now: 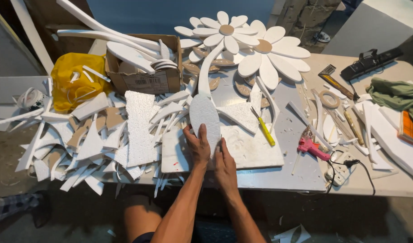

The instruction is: The person uses a utility knife to cut a white foam sheet into a curved petal shape on a cluttered workbench. They trim the edges, flip the piece, and continue refining the shape while finished foam flowers are visible nearby.

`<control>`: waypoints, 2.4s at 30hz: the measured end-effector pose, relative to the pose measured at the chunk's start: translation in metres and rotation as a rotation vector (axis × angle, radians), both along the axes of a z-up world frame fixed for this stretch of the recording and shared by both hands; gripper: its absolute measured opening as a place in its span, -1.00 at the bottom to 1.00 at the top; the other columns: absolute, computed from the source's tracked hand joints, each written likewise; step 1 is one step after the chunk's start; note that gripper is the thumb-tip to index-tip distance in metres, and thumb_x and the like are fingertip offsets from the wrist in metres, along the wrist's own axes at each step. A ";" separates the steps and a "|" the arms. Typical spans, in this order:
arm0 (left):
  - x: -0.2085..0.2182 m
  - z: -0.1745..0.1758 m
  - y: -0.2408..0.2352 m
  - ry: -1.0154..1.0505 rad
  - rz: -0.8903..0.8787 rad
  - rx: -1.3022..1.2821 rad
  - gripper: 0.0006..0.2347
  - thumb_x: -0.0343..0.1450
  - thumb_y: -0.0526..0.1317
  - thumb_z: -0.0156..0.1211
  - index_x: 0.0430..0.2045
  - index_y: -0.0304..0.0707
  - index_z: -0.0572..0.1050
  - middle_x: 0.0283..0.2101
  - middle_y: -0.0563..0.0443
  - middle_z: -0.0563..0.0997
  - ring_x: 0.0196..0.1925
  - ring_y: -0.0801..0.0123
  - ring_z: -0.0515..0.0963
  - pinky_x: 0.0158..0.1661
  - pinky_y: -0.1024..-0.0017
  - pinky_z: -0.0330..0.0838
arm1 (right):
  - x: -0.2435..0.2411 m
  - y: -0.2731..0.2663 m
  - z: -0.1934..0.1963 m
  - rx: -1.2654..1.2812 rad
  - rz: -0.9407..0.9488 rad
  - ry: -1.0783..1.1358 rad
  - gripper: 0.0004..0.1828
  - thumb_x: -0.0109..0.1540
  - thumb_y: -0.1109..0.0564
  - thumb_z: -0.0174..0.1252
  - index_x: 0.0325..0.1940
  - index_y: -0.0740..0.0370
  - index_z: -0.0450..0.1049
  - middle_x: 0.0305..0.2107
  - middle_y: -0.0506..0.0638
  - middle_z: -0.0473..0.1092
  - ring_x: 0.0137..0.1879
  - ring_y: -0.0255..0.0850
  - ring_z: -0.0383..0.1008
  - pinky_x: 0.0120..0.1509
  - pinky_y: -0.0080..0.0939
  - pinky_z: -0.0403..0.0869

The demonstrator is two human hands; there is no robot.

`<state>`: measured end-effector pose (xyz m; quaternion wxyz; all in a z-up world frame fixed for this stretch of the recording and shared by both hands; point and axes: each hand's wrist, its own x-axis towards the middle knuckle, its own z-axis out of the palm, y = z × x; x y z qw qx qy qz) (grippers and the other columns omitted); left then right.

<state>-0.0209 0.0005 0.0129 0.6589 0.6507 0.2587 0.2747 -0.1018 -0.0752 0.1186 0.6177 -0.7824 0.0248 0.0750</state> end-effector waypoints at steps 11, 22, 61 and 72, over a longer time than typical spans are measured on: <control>-0.003 0.002 0.005 -0.172 -0.214 0.132 -0.40 0.41 -0.05 0.22 0.30 -0.41 0.22 0.27 -0.46 0.35 0.32 -0.17 0.31 0.27 0.01 0.22 | 0.080 0.013 0.013 -0.144 -0.094 -0.153 -0.37 0.34 -0.09 -0.19 0.42 0.30 0.21 0.23 0.35 0.27 0.38 0.24 0.20 0.40 0.26 0.20; -0.019 0.041 0.004 -0.105 -0.373 0.130 -0.44 0.42 -0.02 0.19 0.34 -0.06 0.22 0.31 -0.13 0.37 0.36 0.15 0.30 0.30 0.17 0.24 | 0.218 -0.018 0.065 -0.623 0.809 -0.347 -0.56 0.35 0.08 -0.11 0.32 0.01 0.38 0.12 0.18 0.41 0.27 0.21 0.36 0.39 0.28 0.26; -0.010 0.028 0.001 -0.094 -0.372 0.278 -0.55 0.46 -0.14 0.10 0.30 0.07 0.31 0.13 -0.25 0.51 0.15 -0.06 0.49 0.02 0.03 0.50 | 0.195 -0.043 -0.006 -0.262 0.235 -0.413 -0.45 0.29 0.13 -0.04 0.38 -0.16 0.33 0.22 -0.01 0.35 0.37 -0.03 0.28 0.47 0.04 0.22; -0.013 0.030 0.002 -0.091 -0.408 0.197 -0.54 0.45 -0.05 0.13 0.28 -0.04 0.32 0.14 -0.29 0.50 0.21 -0.07 0.44 0.09 0.01 0.44 | 0.240 -0.091 0.030 -0.885 0.753 -0.308 -0.60 0.33 0.08 -0.05 0.24 -0.11 0.45 0.05 0.10 0.48 0.22 0.24 0.40 0.34 0.28 0.36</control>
